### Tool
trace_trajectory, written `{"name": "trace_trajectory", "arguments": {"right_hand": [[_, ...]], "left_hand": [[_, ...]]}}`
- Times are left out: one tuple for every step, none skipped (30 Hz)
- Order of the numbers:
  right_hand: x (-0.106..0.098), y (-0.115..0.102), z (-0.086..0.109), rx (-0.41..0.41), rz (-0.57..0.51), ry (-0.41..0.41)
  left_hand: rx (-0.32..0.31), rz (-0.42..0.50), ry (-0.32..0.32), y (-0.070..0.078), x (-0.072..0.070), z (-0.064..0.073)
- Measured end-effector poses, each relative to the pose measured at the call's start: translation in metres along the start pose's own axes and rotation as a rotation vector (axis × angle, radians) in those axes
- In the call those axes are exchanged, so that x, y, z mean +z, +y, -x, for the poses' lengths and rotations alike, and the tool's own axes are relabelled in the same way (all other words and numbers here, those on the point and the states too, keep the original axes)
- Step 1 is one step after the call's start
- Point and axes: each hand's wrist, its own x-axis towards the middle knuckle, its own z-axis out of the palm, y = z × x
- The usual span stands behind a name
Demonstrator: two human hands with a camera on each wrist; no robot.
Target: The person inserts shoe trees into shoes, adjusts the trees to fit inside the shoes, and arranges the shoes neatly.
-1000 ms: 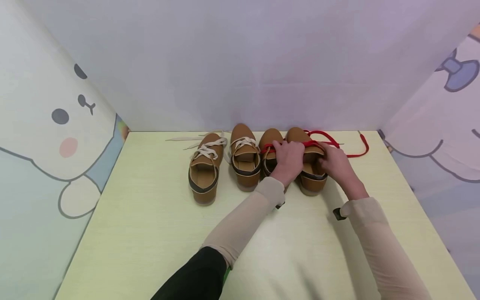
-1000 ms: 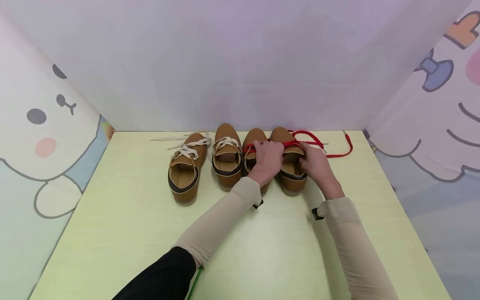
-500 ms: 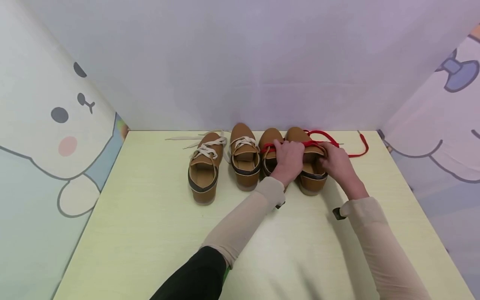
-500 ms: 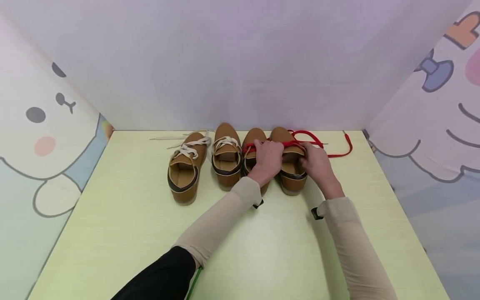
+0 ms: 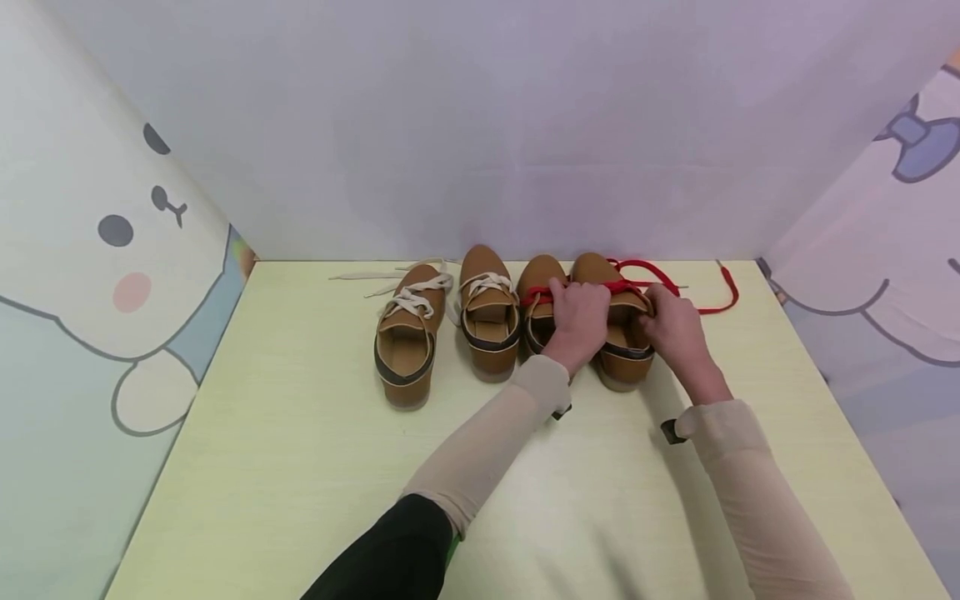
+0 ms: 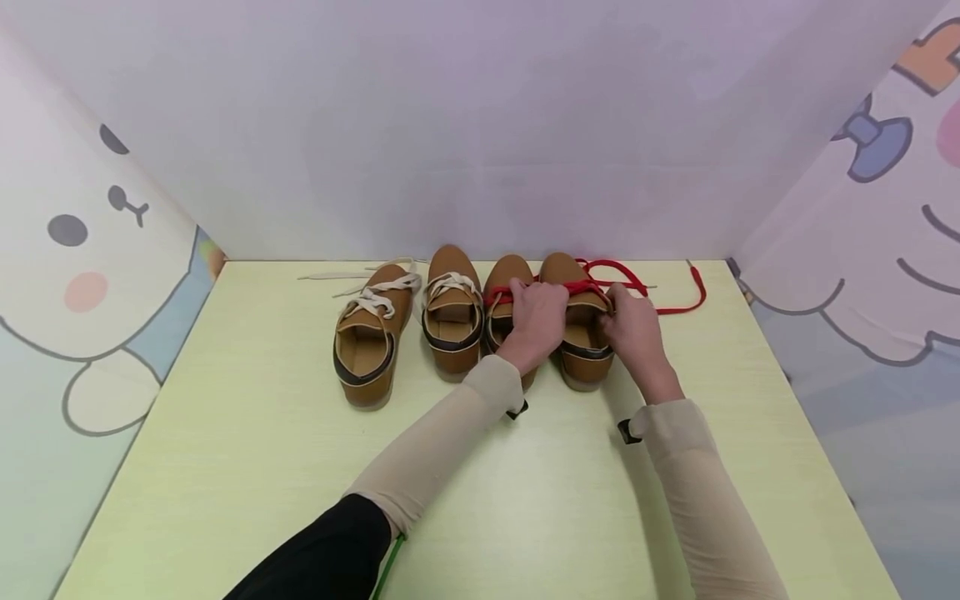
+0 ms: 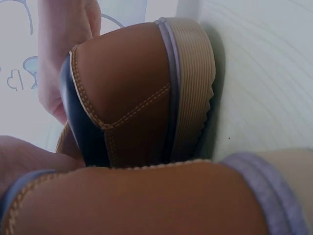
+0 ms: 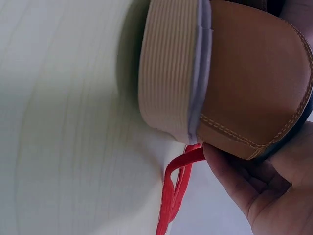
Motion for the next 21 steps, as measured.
{"name": "trace_trajectory", "arguments": {"right_hand": [[0.0003,-0.0006,0.0005,-0.004,0.004,-0.001],[0.0004,-0.0009,0.0008,-0.011,0.009,-0.004],[0.0004,-0.0013,0.0011,-0.015,0.011,-0.009],[0.0006,-0.0012,0.0011,-0.015,0.011,-0.019],[0.0007,-0.001,0.0008,-0.016,0.012,-0.028],[0.0007,-0.001,0.0004,-0.015,0.011,-0.037],[0.0007,-0.0007,0.0002,-0.013,0.009,-0.048],[0.0011,-0.0001,-0.0003,-0.015,0.012,-0.056],[0.0013,0.0004,-0.0008,-0.023,0.017,-0.061],[0.0016,0.0009,-0.0013,-0.031,0.024,-0.065],[0.0018,0.0014,-0.002,-0.045,0.035,-0.067],[0.0019,0.0018,-0.0027,-0.056,0.043,-0.07],[0.0018,0.0022,-0.0033,-0.067,0.052,-0.072],[0.0016,0.0023,-0.0039,-0.08,0.062,-0.073],[0.0012,0.0022,-0.0044,-0.088,0.07,-0.074],[0.0007,0.0024,-0.0052,-0.093,0.077,-0.075],[0.0,0.0024,-0.0059,-0.101,0.082,-0.073],[-0.0009,0.002,-0.0062,-0.105,0.087,-0.071],[-0.0019,0.0018,-0.0068,-0.11,0.094,-0.068],[-0.0029,0.0012,-0.007,-0.114,0.102,-0.062],[-0.0038,0.0008,-0.0074,-0.116,0.11,-0.055]], "left_hand": [[0.002,0.002,0.0,-0.0005,0.0001,-0.0001],[0.005,0.004,-0.001,-0.0011,0.0001,-0.0001],[0.008,0.007,-0.001,-0.0016,0.0001,-0.0001],[0.009,0.009,0.0,-0.0018,0.0,-0.0003],[0.011,0.011,0.002,-0.0019,0.0,-0.0007],[0.013,0.012,0.003,-0.0022,-0.0001,-0.0009],[0.012,0.013,0.003,-0.0022,0.0002,-0.0012],[0.012,0.013,0.003,-0.0021,0.0005,-0.0013],[0.009,0.013,0.003,-0.002,0.0005,-0.0014],[0.007,0.013,0.004,-0.0018,0.0007,-0.0014],[0.005,0.014,0.003,-0.0017,0.0008,-0.0015],[0.003,0.017,0.002,-0.0016,0.0008,-0.0014],[0.0,0.021,0.001,-0.0012,0.0007,-0.0016],[-0.003,0.027,-0.001,-0.0006,0.0004,-0.0017],[-0.006,0.032,-0.003,-0.0001,-0.0001,-0.0017],[-0.008,0.037,-0.007,0.0007,-0.0003,-0.0019],[-0.011,0.039,-0.012,0.0017,-0.0009,-0.0022],[-0.014,0.039,-0.017,0.0028,-0.0015,-0.0024],[-0.017,0.035,-0.022,0.0042,-0.0021,-0.0026],[-0.019,0.029,-0.029,0.0057,-0.0026,-0.0029],[-0.02,0.021,-0.036,0.0071,-0.0031,-0.003]]}}
